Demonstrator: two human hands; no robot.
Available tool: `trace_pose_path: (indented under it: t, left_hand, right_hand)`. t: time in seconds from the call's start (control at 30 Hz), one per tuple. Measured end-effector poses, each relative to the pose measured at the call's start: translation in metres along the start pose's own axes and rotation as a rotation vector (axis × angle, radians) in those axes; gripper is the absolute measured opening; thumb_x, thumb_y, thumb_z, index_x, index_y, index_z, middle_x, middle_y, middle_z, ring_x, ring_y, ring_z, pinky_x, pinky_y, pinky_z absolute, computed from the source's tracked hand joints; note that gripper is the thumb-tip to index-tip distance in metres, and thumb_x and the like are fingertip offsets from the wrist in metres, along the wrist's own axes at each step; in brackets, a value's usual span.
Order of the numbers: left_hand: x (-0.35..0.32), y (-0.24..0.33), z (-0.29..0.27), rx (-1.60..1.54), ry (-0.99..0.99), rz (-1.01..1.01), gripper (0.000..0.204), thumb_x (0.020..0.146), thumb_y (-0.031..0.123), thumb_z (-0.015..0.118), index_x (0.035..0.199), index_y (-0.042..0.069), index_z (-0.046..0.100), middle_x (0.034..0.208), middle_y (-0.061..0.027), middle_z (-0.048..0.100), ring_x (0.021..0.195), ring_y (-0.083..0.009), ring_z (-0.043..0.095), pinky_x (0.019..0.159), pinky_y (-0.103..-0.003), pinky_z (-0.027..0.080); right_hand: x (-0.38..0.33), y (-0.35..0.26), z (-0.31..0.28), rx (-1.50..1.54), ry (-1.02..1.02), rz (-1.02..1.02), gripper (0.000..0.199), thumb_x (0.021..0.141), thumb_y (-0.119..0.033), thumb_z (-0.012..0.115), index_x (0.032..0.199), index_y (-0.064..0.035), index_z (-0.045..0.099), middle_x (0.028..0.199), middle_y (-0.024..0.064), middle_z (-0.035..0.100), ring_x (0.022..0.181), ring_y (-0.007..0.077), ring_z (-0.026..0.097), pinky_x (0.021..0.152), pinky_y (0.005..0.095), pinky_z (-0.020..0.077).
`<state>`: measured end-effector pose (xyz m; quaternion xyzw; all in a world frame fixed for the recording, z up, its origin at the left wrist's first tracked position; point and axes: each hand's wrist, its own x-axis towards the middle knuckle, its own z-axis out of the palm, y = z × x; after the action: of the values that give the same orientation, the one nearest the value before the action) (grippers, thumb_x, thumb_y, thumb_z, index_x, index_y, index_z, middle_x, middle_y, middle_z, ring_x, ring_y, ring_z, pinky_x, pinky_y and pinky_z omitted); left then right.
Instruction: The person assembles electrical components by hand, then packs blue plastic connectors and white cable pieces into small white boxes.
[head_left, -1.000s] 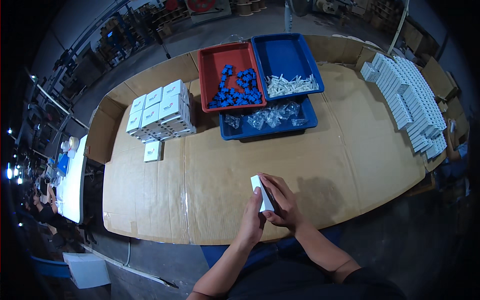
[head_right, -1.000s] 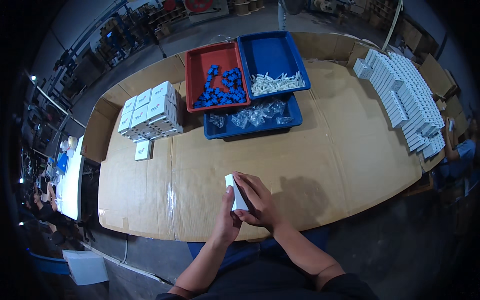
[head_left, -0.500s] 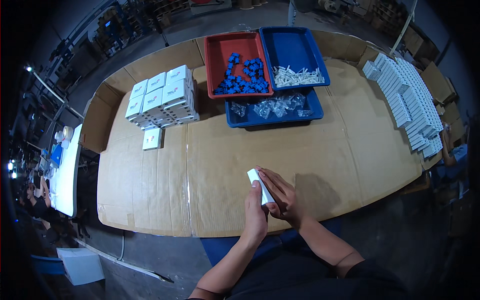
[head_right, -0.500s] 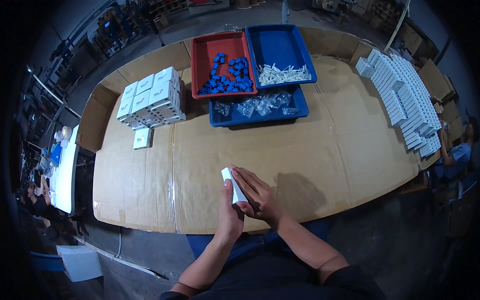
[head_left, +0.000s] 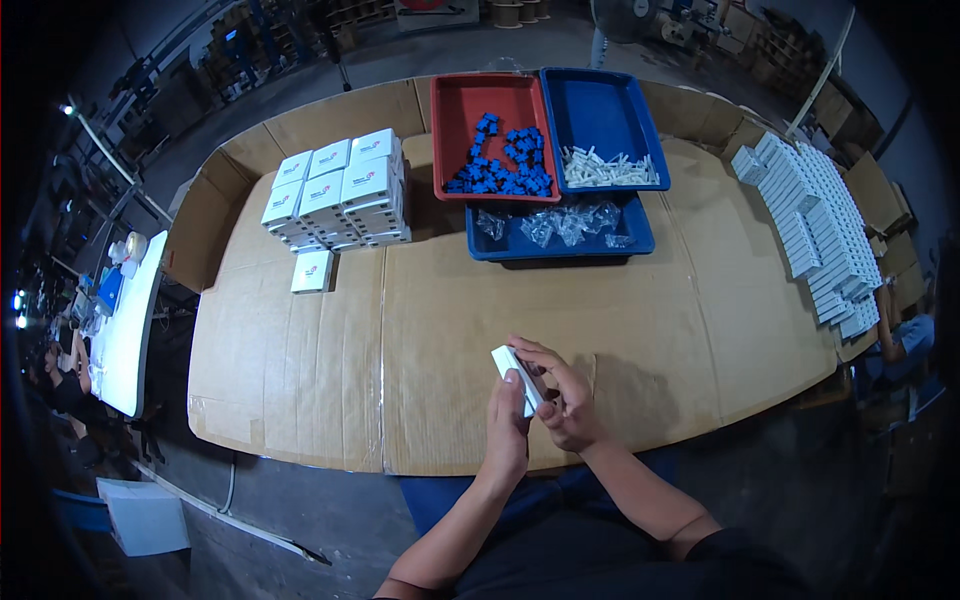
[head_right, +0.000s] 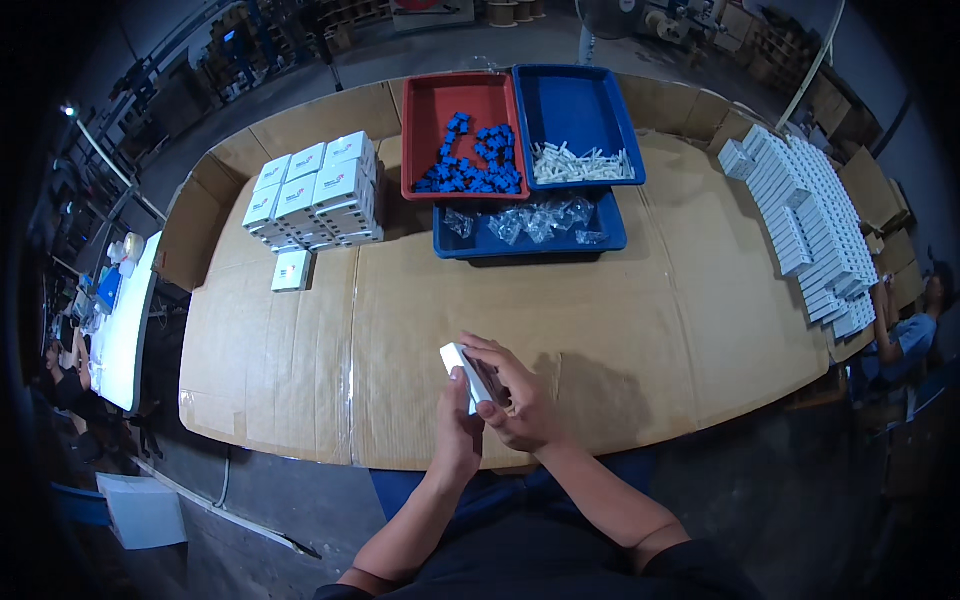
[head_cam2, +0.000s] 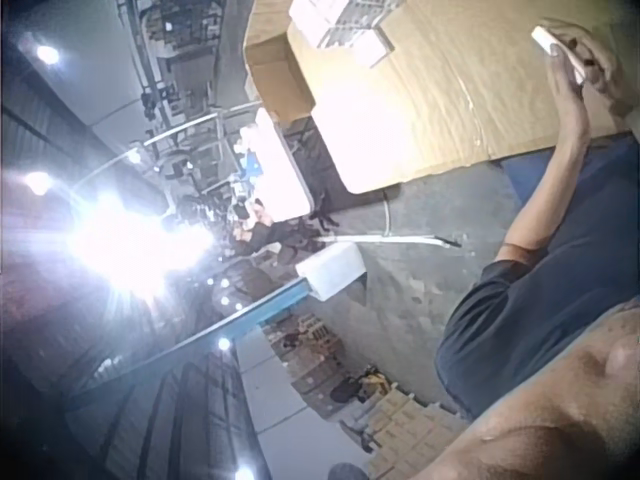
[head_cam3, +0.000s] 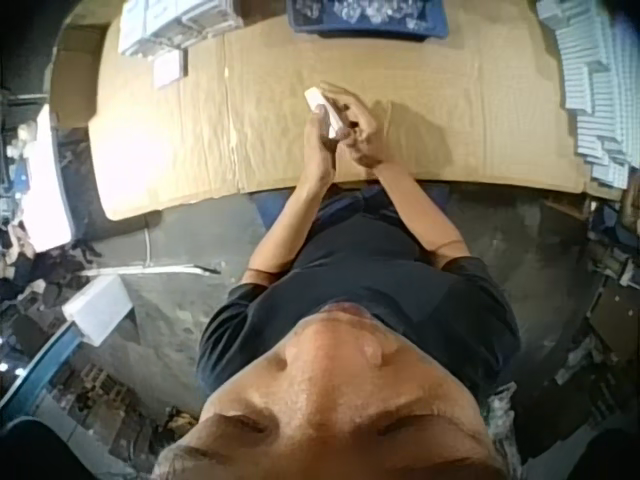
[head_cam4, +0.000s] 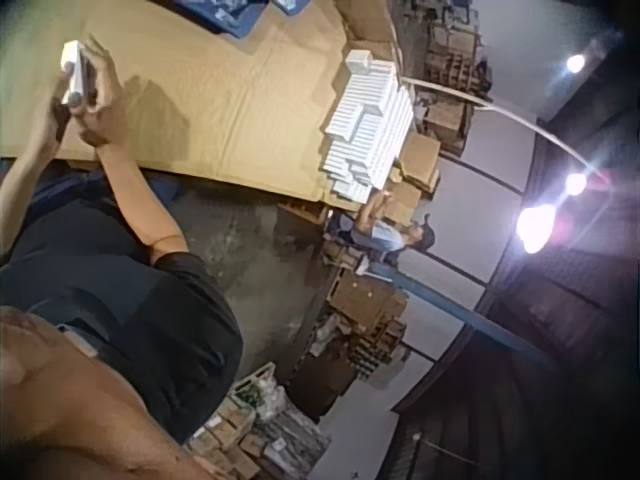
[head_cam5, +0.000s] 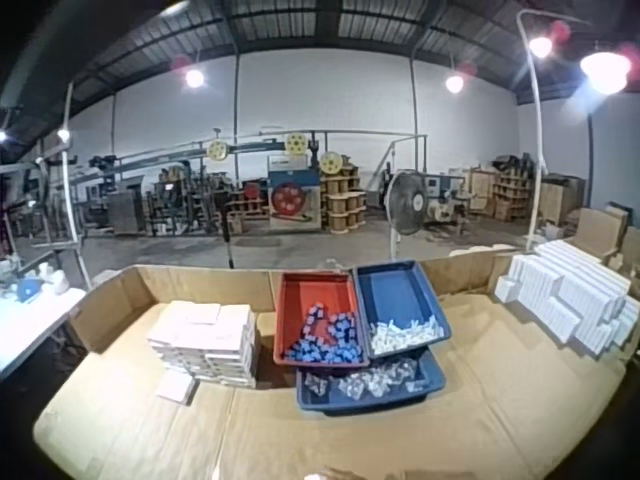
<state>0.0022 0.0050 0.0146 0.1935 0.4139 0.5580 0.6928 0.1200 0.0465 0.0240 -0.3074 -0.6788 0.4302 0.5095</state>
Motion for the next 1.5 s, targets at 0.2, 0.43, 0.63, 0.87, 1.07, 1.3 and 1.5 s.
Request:
trace_pose_path:
  t: [0.2,0.43,0.63,0.87,1.07,1.3,1.5]
  left_hand:
    - [0.005,0.008,-0.006,0.139,0.0,0.252,0.069,0.113,0.039,0.044,0.169,0.011,0.014,0.138,-0.0076,0.053,0.113,-0.0141,0.057,0.099,-0.031,0.048]
    - [0.001,0.007,-0.005,0.324,-0.024,0.377,0.069,0.113,0.027,0.049,0.169,0.008,0.013,0.126,-0.0037,0.055,0.11,-0.0129,0.052,0.099,-0.028,0.043]
    - [0.004,0.005,0.004,0.403,-0.007,0.443,0.068,0.113,0.027,0.049,0.167,0.003,0.017,0.14,-0.008,0.051,0.115,-0.0141,0.053,0.1,-0.03,0.045]
    - [0.001,0.002,0.01,0.382,-0.051,0.421,0.069,0.112,0.028,0.05,0.167,0.003,0.017,0.14,-0.0093,0.052,0.12,-0.0168,0.053,0.103,-0.031,0.044]
    - [0.002,-0.003,0.014,0.387,-0.055,0.415,0.074,0.111,0.036,0.053,0.167,0.004,0.016,0.138,-0.0106,0.053,0.125,-0.0192,0.052,0.107,-0.035,0.043]
    - [-0.003,-0.008,0.015,0.378,-0.082,0.424,0.085,0.108,0.045,0.057,0.168,0.006,0.011,0.151,-0.014,0.045,0.133,-0.0226,0.049,0.11,-0.037,0.042]
    - [0.009,0.001,0.007,0.545,-0.151,0.589,0.088,0.105,0.035,0.06,0.169,0.008,0.006,0.164,-0.0215,0.03,0.139,-0.0298,0.047,0.108,-0.04,0.047]
  right_hand:
    - [-0.001,-0.01,-0.005,-0.111,-0.055,0.096,0.047,0.096,-0.032,0.076,0.126,0.0032,0.066,0.147,0.0196,0.061,0.125,0.0284,0.065,0.093,0.0381,0.0556]
    - [-0.017,-0.007,-0.019,-0.281,-0.251,0.064,0.041,0.1,-0.012,0.063,0.137,0.0063,0.063,0.144,0.021,0.063,0.1,0.031,0.072,0.083,0.0363,0.0576]
    - [-0.018,0.0,-0.026,-0.383,-0.197,-0.052,0.042,0.103,-0.016,0.062,0.139,0.005,0.061,0.15,0.02,0.058,0.099,0.0302,0.073,0.077,0.0364,0.0589]
    - [-0.021,-0.001,-0.029,-0.396,-0.135,-0.119,0.049,0.103,-0.015,0.06,0.147,0.0052,0.055,0.149,0.0195,0.059,0.115,0.0315,0.071,0.087,0.0362,0.0611]
    - [-0.022,-0.009,-0.037,-0.454,-0.166,-0.059,0.049,0.101,-0.013,0.061,0.148,0.0035,0.055,0.148,0.0203,0.06,0.119,0.0322,0.07,0.092,0.0372,0.0609]
    - [-0.028,-0.007,-0.038,-0.353,-0.1,-0.1,0.051,0.101,-0.012,0.062,0.15,0.0002,0.054,0.149,0.0201,0.059,0.123,0.0331,0.068,0.096,0.0383,0.059]
    - [-0.018,-0.009,-0.042,0.014,0.007,0.121,0.048,0.109,-0.032,0.055,0.144,0.0006,0.059,0.142,0.016,0.063,0.128,0.0279,0.062,0.103,0.0396,0.0522]
